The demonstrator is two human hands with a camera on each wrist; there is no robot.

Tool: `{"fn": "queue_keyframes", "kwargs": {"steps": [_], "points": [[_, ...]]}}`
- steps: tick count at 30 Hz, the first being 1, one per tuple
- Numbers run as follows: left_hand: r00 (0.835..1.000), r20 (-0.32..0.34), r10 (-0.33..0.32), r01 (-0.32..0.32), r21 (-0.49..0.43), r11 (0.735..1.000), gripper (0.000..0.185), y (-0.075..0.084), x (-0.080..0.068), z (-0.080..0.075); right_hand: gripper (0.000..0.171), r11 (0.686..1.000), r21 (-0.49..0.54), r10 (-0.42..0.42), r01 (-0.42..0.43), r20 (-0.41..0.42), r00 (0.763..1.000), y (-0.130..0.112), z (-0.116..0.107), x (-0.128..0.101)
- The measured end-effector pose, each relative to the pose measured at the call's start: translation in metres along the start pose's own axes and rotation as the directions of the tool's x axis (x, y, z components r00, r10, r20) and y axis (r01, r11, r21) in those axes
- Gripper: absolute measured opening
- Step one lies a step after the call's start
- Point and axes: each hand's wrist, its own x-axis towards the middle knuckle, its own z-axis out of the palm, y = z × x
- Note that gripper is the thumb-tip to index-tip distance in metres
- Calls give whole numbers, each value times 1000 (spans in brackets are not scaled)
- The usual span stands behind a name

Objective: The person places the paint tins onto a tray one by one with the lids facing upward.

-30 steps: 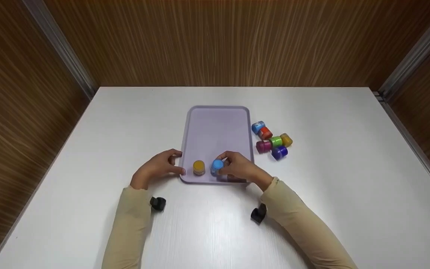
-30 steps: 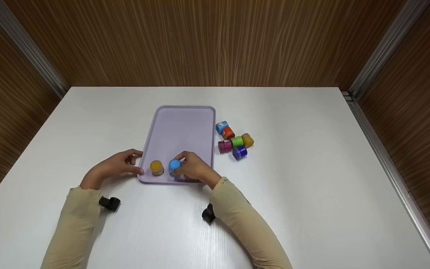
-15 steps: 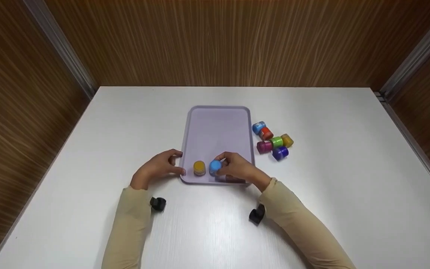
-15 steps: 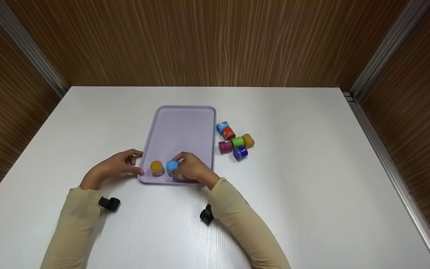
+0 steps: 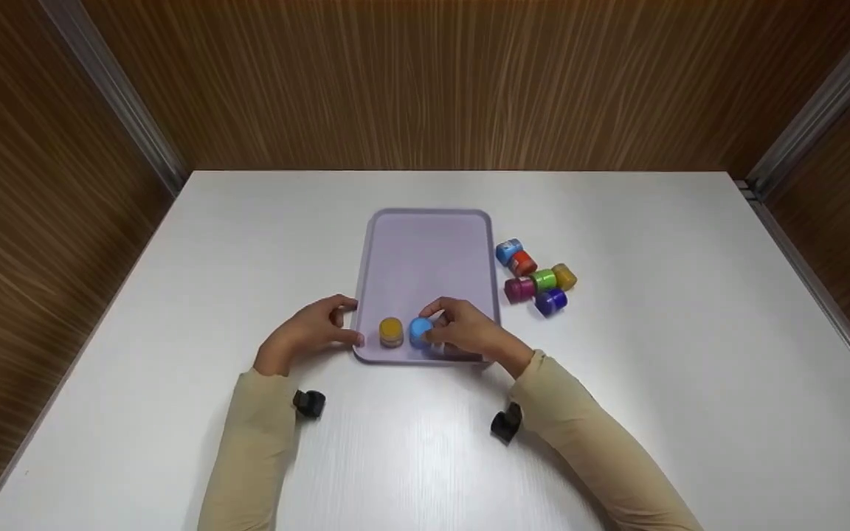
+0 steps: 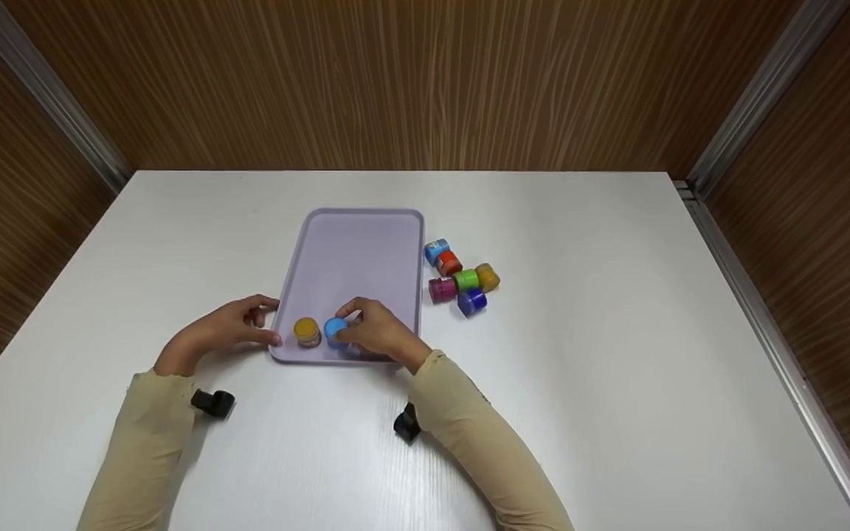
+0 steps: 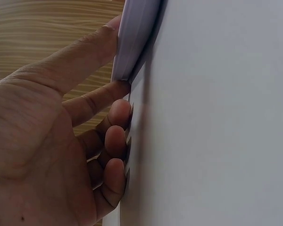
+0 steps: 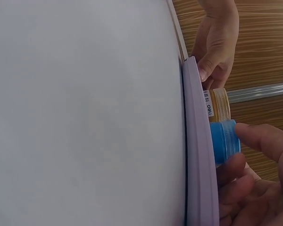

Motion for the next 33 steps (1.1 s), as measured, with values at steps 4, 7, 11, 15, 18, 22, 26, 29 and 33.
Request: {"fn": "queue_keyframes", "kwargs": {"steps": [4, 7, 11, 15, 18, 22, 26, 29, 33], "points": [[1000, -3, -10, 10, -12, 1000, 70, 1, -2, 0, 30, 1000, 9, 15, -15, -4, 1000, 1, 1, 1], [1000, -6, -6, 6, -9, 1000, 70, 2, -2, 0, 29, 999, 6, 33, -33, -11, 999, 1, 1, 2], [1000, -5, -7, 7, -8, 1000, 69, 1, -2, 0, 30, 999, 19, 49, -48, -12, 999, 2, 3, 1], [1000, -5, -15, 15, -2, 1000, 68, -1, -2, 0, 32, 997, 35, 68, -68, -8, 998, 2, 4, 0], [1000, -5, -15, 15, 0, 1000, 69, 0, -1, 0, 32, 997, 33, 72, -72, -5, 997, 1, 3, -2], [1000, 2, -9, 9, -3, 1000, 70, -1, 0, 1, 38, 998, 30, 62, -62, 8, 998, 0, -3, -6], [1000, 5, -8, 8, -3, 1000, 71, 0, 1, 1, 44, 998, 38, 44, -45, 24, 999, -2, -18, -13], [1000, 12, -5, 5, 4, 1000, 71, 0, 1, 0, 46, 999, 37, 34, -35, 19, 999, -4, -32, -19], [1000, 15, -8, 8, 14, 1000, 72, 1, -1, -1, 46, 999, 10, 38, -37, -12, 999, -7, -54, -27]]}}
